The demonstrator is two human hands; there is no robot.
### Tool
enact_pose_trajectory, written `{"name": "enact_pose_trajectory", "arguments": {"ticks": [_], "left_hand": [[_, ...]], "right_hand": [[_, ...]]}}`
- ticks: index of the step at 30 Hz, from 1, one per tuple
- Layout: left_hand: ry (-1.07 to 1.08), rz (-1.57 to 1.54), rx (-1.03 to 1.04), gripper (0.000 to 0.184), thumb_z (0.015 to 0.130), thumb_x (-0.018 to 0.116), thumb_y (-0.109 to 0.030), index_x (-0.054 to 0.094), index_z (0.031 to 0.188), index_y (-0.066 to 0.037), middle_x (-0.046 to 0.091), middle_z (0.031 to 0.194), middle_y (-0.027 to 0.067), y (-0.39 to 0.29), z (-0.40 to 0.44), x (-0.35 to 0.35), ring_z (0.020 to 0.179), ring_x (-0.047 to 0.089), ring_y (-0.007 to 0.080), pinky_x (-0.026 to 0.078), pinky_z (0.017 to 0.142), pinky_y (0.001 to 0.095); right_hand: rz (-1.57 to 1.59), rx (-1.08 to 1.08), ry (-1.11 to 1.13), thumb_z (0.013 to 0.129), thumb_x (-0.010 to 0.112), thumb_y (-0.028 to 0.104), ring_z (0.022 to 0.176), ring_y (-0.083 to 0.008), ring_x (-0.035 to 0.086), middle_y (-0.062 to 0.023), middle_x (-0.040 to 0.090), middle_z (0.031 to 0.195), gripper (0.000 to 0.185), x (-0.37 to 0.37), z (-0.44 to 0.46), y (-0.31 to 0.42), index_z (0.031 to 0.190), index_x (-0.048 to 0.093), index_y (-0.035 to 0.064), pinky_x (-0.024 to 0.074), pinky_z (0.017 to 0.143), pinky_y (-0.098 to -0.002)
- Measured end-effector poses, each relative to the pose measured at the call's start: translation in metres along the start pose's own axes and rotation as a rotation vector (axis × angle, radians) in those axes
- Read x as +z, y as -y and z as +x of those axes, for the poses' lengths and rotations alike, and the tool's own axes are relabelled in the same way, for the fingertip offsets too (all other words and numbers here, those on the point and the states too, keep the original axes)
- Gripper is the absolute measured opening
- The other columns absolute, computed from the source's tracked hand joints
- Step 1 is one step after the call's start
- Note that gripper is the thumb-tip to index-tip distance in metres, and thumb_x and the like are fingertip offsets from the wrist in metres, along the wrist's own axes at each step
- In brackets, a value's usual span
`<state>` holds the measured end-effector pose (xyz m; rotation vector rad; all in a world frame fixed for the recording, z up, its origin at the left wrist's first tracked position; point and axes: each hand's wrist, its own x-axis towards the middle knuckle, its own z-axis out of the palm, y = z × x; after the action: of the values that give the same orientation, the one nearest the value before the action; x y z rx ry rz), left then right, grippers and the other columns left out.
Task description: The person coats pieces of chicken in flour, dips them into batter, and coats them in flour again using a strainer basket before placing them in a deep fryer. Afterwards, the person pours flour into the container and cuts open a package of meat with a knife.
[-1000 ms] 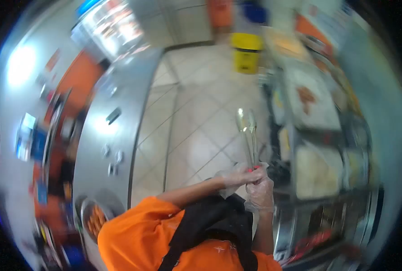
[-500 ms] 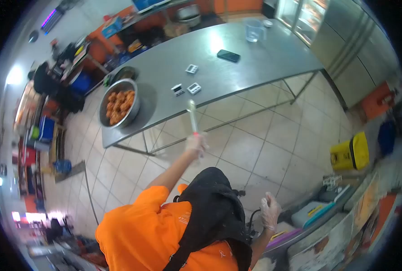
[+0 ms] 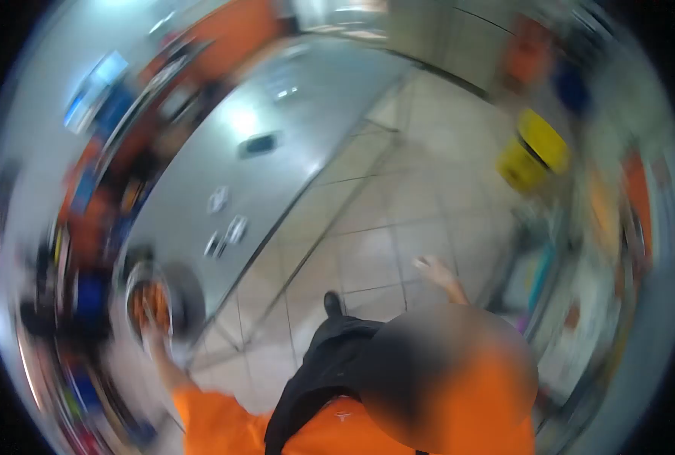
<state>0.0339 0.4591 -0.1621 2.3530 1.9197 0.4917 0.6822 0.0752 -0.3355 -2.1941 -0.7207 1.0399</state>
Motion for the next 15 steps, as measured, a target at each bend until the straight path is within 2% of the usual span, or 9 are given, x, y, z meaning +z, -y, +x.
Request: {"name": "enact_pose_trajectory", "arguments": {"ticks": [1,3,4,5,8,10,11,13,15], "left_hand": [[-0.22,0.683,0.593,0.047,0.095,0.04,-0.011,0.033,0.141,-0.008,0.05,0.132,0.0131,-0.093,-0.005,-0.042,0.118,0.05,0.0287,0.042,0.1,0.0396],[-0.507,0.485,0.349,0.047,0.093,0.044,-0.013,0.036,0.138,-0.008,0.051,0.129,0.0138,-0.08,-0.018,0.005,0.116,0.052,0.0287,0.043,0.097,0.0395],[-0.566,0.342,0.199,0.047,0.091,0.046,-0.014,0.038,0.137,-0.007,0.052,0.128,0.0141,-0.078,-0.008,0.041,0.115,0.052,0.0288,0.043,0.096,0.0395],[-0.566,0.27,0.313,0.047,0.091,0.046,-0.014,0.038,0.137,-0.007,0.052,0.128,0.0141,-0.081,-0.001,0.075,0.115,0.052,0.0288,0.043,0.096,0.0395],[-0.339,0.09,0.283,0.047,0.087,0.053,-0.017,0.043,0.132,-0.007,0.055,0.123,0.0154,-0.118,0.025,0.149,0.111,0.055,0.0289,0.045,0.092,0.0394],[-0.184,0.014,0.196,0.047,0.084,0.058,-0.019,0.047,0.128,-0.007,0.057,0.12,0.0162,-0.16,0.04,0.182,0.109,0.056,0.029,0.046,0.089,0.0394],[-0.102,-0.017,0.159,0.047,0.082,0.06,-0.019,0.048,0.126,-0.007,0.057,0.118,0.0166,-0.194,0.051,0.196,0.108,0.057,0.029,0.047,0.088,0.0394],[0.076,-0.112,0.461,0.048,0.08,0.064,-0.021,0.051,0.123,-0.007,0.059,0.115,0.0173,-0.301,0.059,0.214,0.106,0.059,0.0291,0.048,0.086,0.0393],[0.209,-0.287,0.952,0.053,0.081,0.06,-0.02,0.044,0.127,-0.001,0.05,0.127,0.021,-0.434,0.037,0.228,0.121,0.047,0.0344,0.039,0.098,0.0412]], "right_hand": [[-0.086,0.129,-0.038,0.087,0.052,0.039,0.097,-0.033,0.062,-0.0219,0.064,0.104,0.049,-0.01,-0.019,0.03,0.111,0.059,-0.0026,0.0462,0.085,-0.0409],[-0.45,0.235,-0.009,0.088,0.05,0.04,0.09,-0.0374,0.061,-0.0187,0.064,0.103,0.044,0.045,0.025,-0.104,0.112,0.061,0.0055,0.0482,0.083,-0.0424],[-0.311,0.374,-0.142,0.087,0.051,0.041,0.093,-0.0383,0.06,-0.0197,0.064,0.104,0.044,0.059,-0.002,-0.121,0.112,0.061,0.0055,0.0471,0.085,-0.0432],[-0.16,0.492,-0.298,0.085,0.053,0.042,0.095,-0.0392,0.059,-0.0206,0.063,0.104,0.045,0.074,-0.031,-0.139,0.111,0.062,0.0056,0.0461,0.087,-0.0439],[0.261,1.029,-0.471,0.082,0.055,0.042,0.108,-0.0374,0.055,-0.0207,0.062,0.11,0.045,0.141,-0.087,-0.166,0.111,0.064,0.0079,0.0409,0.096,-0.0434],[-0.121,0.875,-0.172,0.081,0.056,0.027,0.114,-0.0335,0.053,-0.0154,0.058,0.118,0.034,0.201,-0.101,-0.246,0.104,0.066,0.0057,0.0454,0.093,-0.0392],[-0.21,0.866,-0.042,0.08,0.058,0.028,0.114,-0.0329,0.053,-0.0151,0.059,0.119,0.035,0.201,-0.111,-0.231,0.108,0.065,0.0084,0.0429,0.096,-0.0387],[-0.366,0.822,0.225,0.078,0.061,0.03,0.114,-0.0318,0.053,-0.0146,0.06,0.119,0.04,0.184,-0.142,-0.185,0.114,0.063,0.0138,0.0378,0.101,-0.0376],[0.198,0.823,-0.49,0.08,0.054,0.021,0.113,-0.0305,0.054,-0.0142,0.059,0.118,0.033,0.214,-0.132,-0.23,0.109,0.065,0.0119,0.0418,0.097,-0.0377]]}}
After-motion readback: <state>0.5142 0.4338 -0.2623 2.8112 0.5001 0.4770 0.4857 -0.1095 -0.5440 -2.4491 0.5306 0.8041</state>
